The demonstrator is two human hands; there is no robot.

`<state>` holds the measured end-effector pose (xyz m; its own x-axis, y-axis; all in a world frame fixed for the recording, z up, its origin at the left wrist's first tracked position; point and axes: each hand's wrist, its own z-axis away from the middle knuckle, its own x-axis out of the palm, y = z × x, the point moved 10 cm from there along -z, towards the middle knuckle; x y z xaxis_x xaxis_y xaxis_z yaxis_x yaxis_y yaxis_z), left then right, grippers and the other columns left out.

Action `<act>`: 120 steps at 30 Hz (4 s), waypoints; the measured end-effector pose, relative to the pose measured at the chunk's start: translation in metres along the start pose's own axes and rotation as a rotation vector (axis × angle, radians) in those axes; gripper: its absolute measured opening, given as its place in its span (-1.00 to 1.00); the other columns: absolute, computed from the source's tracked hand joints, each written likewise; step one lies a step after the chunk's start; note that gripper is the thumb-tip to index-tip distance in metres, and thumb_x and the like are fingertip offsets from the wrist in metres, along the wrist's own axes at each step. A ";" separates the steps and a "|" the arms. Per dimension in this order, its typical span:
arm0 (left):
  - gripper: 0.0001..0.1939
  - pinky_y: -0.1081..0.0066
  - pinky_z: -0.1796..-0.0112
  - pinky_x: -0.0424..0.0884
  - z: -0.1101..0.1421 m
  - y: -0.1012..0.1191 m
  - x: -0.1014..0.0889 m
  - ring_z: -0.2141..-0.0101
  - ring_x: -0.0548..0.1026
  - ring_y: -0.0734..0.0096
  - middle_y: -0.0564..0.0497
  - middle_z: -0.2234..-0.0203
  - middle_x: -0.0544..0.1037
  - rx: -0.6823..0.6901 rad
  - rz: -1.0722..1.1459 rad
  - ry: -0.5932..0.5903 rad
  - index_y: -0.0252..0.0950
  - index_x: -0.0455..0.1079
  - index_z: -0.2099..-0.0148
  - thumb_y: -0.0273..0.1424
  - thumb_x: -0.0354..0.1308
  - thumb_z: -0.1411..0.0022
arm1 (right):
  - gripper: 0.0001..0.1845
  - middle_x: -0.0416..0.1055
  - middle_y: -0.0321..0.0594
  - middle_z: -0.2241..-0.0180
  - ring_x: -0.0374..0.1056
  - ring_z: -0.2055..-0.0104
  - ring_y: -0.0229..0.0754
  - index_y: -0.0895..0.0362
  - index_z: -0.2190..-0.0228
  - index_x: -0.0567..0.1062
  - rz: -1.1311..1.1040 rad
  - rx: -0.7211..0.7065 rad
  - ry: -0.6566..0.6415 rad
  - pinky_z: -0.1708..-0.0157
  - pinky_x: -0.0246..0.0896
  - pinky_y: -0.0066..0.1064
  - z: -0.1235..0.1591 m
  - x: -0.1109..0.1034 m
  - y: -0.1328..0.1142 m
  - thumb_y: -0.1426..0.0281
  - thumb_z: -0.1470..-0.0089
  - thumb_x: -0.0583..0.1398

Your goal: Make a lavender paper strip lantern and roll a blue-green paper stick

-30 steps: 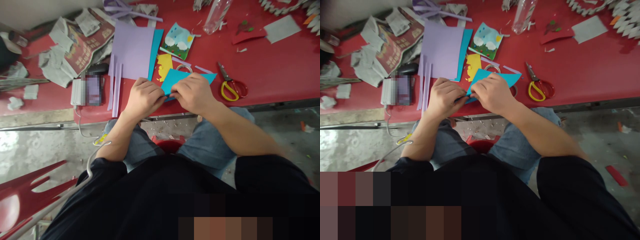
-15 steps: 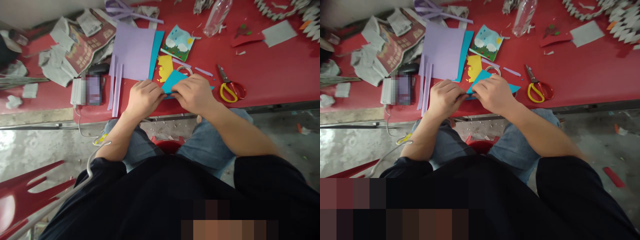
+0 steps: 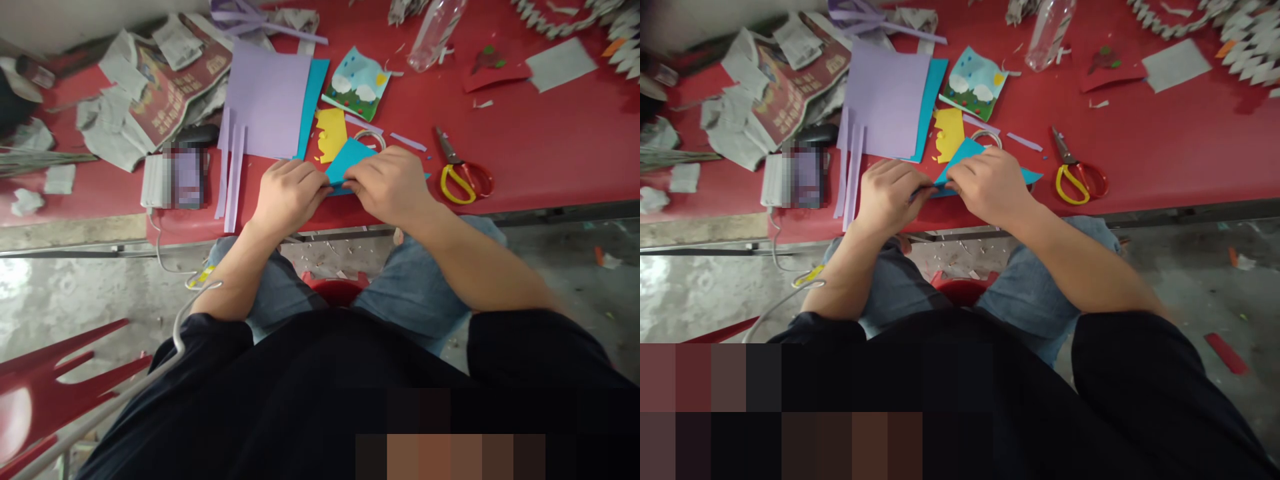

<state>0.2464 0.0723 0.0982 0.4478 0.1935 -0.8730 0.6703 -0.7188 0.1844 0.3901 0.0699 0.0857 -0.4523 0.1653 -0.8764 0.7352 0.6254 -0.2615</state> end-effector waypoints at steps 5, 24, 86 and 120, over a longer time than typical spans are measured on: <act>-0.70 0.09 0.08 0.44 -0.001 -0.003 0.001 0.19 0.63 0.10 -0.10 0.27 0.67 -0.013 0.027 -0.030 -0.20 0.57 0.10 -0.19 0.08 -0.60 | -0.55 0.68 -0.07 0.16 0.50 0.12 0.06 0.09 0.11 0.68 -0.037 0.019 0.003 0.05 0.19 -0.04 0.000 -0.001 0.002 0.22 -0.56 0.03; -0.75 0.14 0.09 0.46 0.000 -0.007 0.004 0.16 0.64 0.13 -0.06 0.19 0.69 0.005 -0.034 -0.078 -0.19 0.54 0.03 -0.23 0.07 -0.62 | -0.54 0.63 -0.08 0.29 0.50 0.21 0.03 0.12 0.13 0.66 -0.001 0.038 0.003 0.12 0.20 -0.07 0.001 -0.003 0.003 0.20 -0.56 0.02; -0.76 0.03 0.01 0.46 -0.001 -0.017 0.011 0.10 0.61 0.08 -0.07 0.20 0.68 -0.027 -0.120 -0.181 -0.22 0.57 0.09 -0.20 0.17 -0.57 | -0.60 0.65 -0.04 0.16 0.48 0.13 0.04 0.12 0.15 0.63 0.108 0.081 -0.118 0.10 0.12 -0.10 0.000 0.006 0.007 0.27 -0.55 0.03; -0.70 -0.05 -0.08 0.45 0.000 -0.022 0.017 0.06 0.63 0.04 -0.10 0.21 0.69 -0.066 -0.087 -0.224 -0.21 0.55 0.10 -0.19 0.07 -0.60 | -0.63 0.66 -0.03 0.12 0.51 0.07 0.10 0.09 -0.05 0.60 0.087 0.117 -0.102 -0.01 0.16 -0.04 0.002 0.004 0.011 0.26 -0.54 0.03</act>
<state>0.2393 0.0920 0.0792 0.2496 0.0948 -0.9637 0.7408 -0.6597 0.1270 0.3976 0.0761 0.0786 -0.3355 0.1332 -0.9326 0.8257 0.5182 -0.2230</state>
